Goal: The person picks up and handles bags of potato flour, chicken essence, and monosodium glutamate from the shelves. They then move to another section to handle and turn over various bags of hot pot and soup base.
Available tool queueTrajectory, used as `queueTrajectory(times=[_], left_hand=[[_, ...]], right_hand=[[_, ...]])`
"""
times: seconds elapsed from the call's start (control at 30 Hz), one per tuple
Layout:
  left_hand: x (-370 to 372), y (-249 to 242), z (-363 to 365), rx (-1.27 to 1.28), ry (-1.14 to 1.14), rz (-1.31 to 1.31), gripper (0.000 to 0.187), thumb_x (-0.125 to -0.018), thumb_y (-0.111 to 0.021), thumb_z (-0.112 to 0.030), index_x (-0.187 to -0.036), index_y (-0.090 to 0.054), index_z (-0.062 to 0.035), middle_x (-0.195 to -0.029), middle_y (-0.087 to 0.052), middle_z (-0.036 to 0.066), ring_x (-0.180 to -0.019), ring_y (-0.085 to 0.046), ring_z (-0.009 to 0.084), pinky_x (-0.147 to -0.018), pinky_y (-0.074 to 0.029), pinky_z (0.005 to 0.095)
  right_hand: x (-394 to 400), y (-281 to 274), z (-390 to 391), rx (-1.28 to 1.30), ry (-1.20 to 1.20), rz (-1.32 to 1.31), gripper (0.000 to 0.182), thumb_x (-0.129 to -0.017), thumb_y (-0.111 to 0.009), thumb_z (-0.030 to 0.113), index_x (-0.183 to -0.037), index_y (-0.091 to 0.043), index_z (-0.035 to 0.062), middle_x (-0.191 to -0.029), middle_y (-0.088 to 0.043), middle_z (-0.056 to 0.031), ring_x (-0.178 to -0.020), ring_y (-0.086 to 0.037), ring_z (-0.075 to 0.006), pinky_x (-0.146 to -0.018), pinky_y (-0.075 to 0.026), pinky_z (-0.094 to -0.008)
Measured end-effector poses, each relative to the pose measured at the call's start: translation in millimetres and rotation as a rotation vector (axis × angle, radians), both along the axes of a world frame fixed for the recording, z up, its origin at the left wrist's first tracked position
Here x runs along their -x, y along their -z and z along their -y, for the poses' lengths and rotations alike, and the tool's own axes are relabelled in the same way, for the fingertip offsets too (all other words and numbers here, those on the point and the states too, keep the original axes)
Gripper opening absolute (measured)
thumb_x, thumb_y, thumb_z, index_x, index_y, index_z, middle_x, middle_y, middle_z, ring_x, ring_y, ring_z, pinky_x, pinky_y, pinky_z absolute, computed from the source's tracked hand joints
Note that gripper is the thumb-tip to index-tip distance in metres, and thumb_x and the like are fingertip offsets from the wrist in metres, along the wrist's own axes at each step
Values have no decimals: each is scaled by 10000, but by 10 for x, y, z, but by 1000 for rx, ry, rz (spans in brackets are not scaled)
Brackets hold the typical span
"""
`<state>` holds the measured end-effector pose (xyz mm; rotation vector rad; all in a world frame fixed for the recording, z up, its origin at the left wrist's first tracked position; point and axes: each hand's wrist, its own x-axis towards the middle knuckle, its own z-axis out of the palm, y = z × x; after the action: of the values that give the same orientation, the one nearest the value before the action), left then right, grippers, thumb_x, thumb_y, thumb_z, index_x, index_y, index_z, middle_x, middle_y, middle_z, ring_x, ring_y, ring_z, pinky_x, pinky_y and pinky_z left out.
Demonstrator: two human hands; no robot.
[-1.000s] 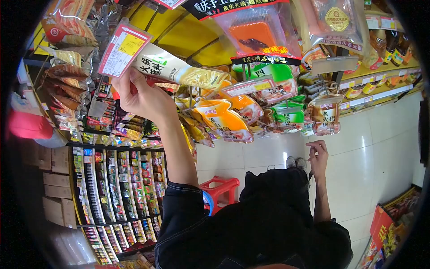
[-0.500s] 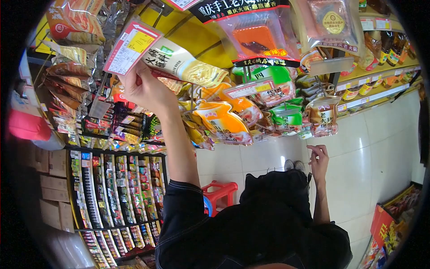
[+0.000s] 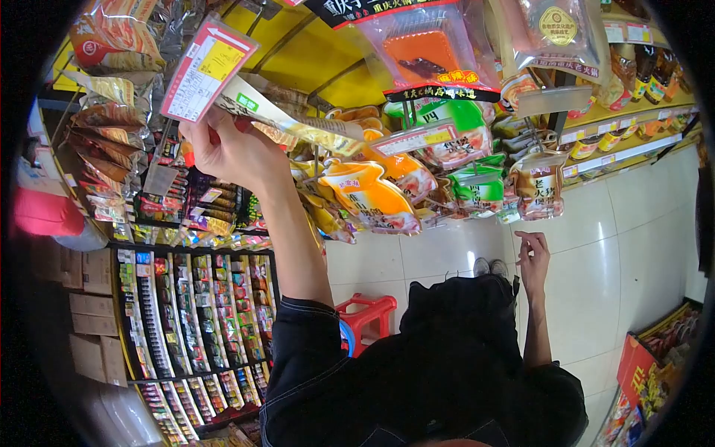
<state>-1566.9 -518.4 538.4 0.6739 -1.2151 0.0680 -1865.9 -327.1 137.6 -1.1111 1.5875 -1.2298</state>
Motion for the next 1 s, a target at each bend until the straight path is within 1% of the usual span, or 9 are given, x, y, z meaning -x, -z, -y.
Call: queueTrajectory(times=[0.13,0.23,0.27,0.37,0.43,0.53,0.63,0.77,1.0], left_hand=[[-28,3,3,-109,-34,-29,131,-1039,-564,-43,-990,-671,14,-977,-500,-29,-760,-488,58,-516,-411,222],[-81,25,22,-84,-159,104,145,-1039,-557,-33,-966,-668,25,-975,-498,-30,-742,-481,52,-508,-399,234],[-24,35,6,-67,-84,48,153,-1036,-559,-24,-939,-659,38,-987,-488,-32,-737,-476,46,-501,-383,239],[96,40,-60,-55,-39,-13,150,-1032,-575,-32,-923,-657,30,-944,-522,-30,-702,-475,42,-499,-368,233],[176,5,-60,-40,-23,-13,149,-1028,-590,-47,-914,-657,21,-873,-545,-26,-661,-462,41,-500,-360,227],[180,-24,-2,-43,-46,-5,151,-1022,-606,-59,-901,-666,11,-771,-560,-22,-618,-444,39,-497,-349,224],[165,-42,34,-37,-170,52,162,-1015,-604,-52,-888,-678,17,-733,-551,-24,-611,-432,38,-494,-330,231],[151,-42,19,-47,-273,109,179,-1006,-593,-30,-870,-692,32,-738,-546,-29,-616,-423,37,-497,-307,244],[105,-47,44,-31,-272,134,171,-1000,-604,-23,-865,-694,33,-762,-577,-20,-620,-423,33,-513,-301,240]], right_hand=[[-22,-19,-23,-3,3,12,346,-882,-560,-116,-1110,-747,65,-967,-578,-88,-727,-578,-157,-672,-500,-297],[-11,85,-44,45,-25,-77,282,-935,-552,-61,-1089,-755,58,-971,-546,-49,-693,-581,-103,-483,-541,-237],[-17,120,-46,60,-19,-80,279,-936,-551,-60,-1085,-755,57,-970,-548,-49,-684,-581,-102,-479,-537,-237],[-14,186,-55,90,-18,-91,268,-941,-548,-57,-1073,-754,52,-971,-553,-50,-663,-578,-100,-473,-528,-239],[-21,201,-62,90,-23,-88,260,-943,-546,-55,-1065,-752,48,-974,-555,-50,-657,-575,-98,-474,-527,-239],[-22,205,-61,84,-31,-73,249,-938,-550,-56,-1052,-749,43,-981,-558,-49,-656,-575,-96,-480,-532,-238],[-29,107,-41,32,2,7,286,-885,-572,-111,-1047,-747,47,-972,-589,-99,-743,-616,-178,-688,-514,-314],[11,67,-37,-12,7,8,292,-876,-570,-114,-1033,-753,50,-969,-586,-97,-748,-615,-181,-688,-512,-318],[41,96,-38,-20,5,5,300,-877,-562,-112,-1027,-761,55,-962,-586,-98,-748,-607,-184,-681,-503,-313]])
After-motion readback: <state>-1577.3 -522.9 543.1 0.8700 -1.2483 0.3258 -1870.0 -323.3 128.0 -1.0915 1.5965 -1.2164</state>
